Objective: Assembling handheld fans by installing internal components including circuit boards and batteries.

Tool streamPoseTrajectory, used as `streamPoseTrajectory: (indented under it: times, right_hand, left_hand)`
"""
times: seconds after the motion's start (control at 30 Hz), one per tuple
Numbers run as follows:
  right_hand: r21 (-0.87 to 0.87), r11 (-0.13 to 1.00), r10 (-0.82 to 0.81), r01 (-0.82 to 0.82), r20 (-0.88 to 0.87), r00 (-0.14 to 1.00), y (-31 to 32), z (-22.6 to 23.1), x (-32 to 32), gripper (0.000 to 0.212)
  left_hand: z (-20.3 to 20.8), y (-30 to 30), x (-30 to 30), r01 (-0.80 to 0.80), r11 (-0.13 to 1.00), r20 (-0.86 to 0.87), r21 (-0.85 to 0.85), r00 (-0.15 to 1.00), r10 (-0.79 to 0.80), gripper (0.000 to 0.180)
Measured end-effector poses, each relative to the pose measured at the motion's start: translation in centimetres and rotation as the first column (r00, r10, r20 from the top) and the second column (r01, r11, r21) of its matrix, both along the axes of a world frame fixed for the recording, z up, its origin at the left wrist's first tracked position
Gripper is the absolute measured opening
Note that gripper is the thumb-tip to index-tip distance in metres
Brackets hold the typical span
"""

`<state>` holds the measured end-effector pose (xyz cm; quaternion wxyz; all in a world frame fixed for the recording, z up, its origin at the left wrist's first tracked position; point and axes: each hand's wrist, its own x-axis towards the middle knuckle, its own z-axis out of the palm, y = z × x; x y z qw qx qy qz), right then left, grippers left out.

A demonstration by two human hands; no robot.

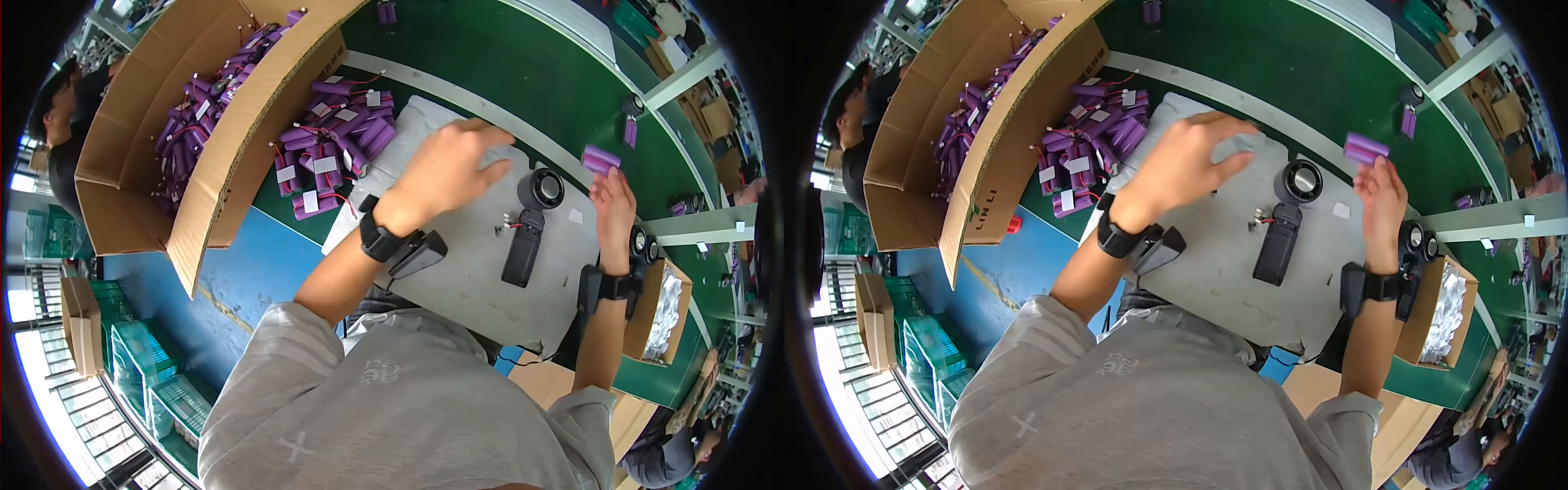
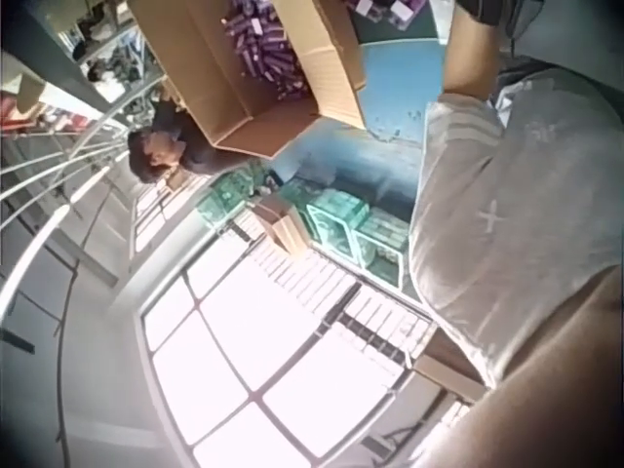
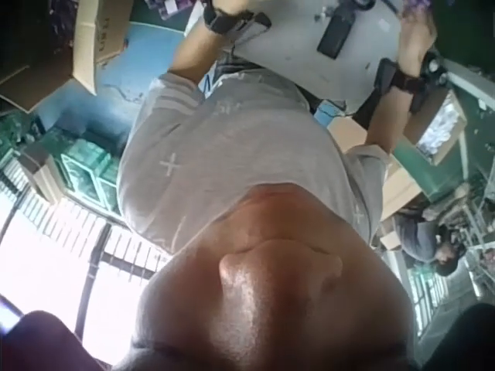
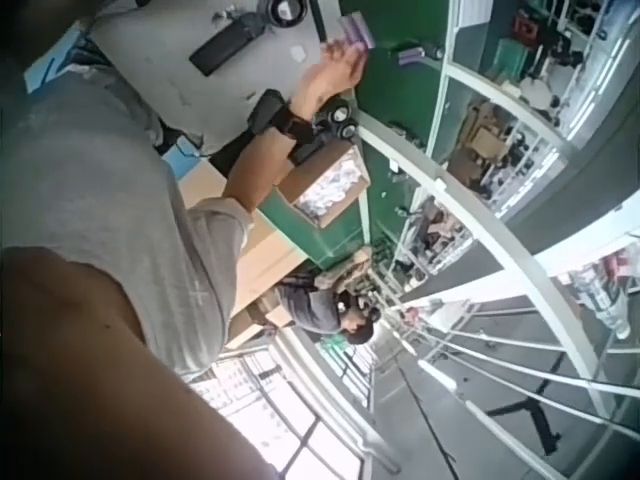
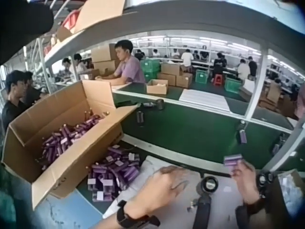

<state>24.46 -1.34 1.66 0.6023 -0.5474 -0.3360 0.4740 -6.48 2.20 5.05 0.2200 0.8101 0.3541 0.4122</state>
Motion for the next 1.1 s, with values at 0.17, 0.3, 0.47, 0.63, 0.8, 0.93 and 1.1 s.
streamPoseTrajectory:
  times: [0.17, 0.3, 0.47, 0.63, 0.8, 0.93, 1.1]
  right_hand:
    - [-0.102, 0.994, -0.052, 0.046, -0.058, 0.997, 1.5, -0.4, -1.2, 0.030]
    - [-0.139, 0.969, 0.225, -0.206, 0.136, 0.965, -2.9, -0.1, -4.0, 0.028]
    - [0.026, 0.986, 0.150, -0.166, 0.314, 0.937, -4.9, -3.5, -3.7, 0.022]
    - [0.088, 0.990, 0.097, -0.115, 0.186, 0.978, -4.7, -3.2, -3.9, 0.019]
    - [0.135, 0.984, 0.071, -0.116, 0.299, 0.952, -4.9, -3.1, -4.0, 0.018]
    - [0.203, 0.969, 0.054, -0.140, 0.377, 0.925, -5.8, -2.5, -4.4, 0.021]
    - [0.271, 0.889, 0.264, -0.368, 0.353, 0.898, -7.5, 0.1, -6.1, 0.033]
  left_hand:
    - [-1.0, -2.6, -8.8, -0.540, 0.837, -0.317, 0.094, 0.780, 0.539, 0.038]
    - [-2.2, -4.1, -11.4, -0.582, 0.806, -0.434, 0.110, 0.701, 0.566, 0.040]
    - [-2.7, -3.7, -11.0, -0.549, 0.814, -0.551, 0.192, 0.626, 0.552, 0.039]
    - [-2.0, -2.7, -11.4, -0.535, 0.832, -0.568, 0.148, 0.643, 0.515, 0.033]
    - [-0.2, -3.1, -12.5, -0.601, 0.789, -0.284, -0.124, 0.784, 0.553, 0.024]
    - [2.3, -4.2, -10.5, -0.541, 0.806, 0.038, -0.240, 0.824, 0.565, 0.015]
    - [2.8, -5.9, -2.0, -0.068, 0.993, 0.266, -0.092, 0.960, 0.091, 0.023]
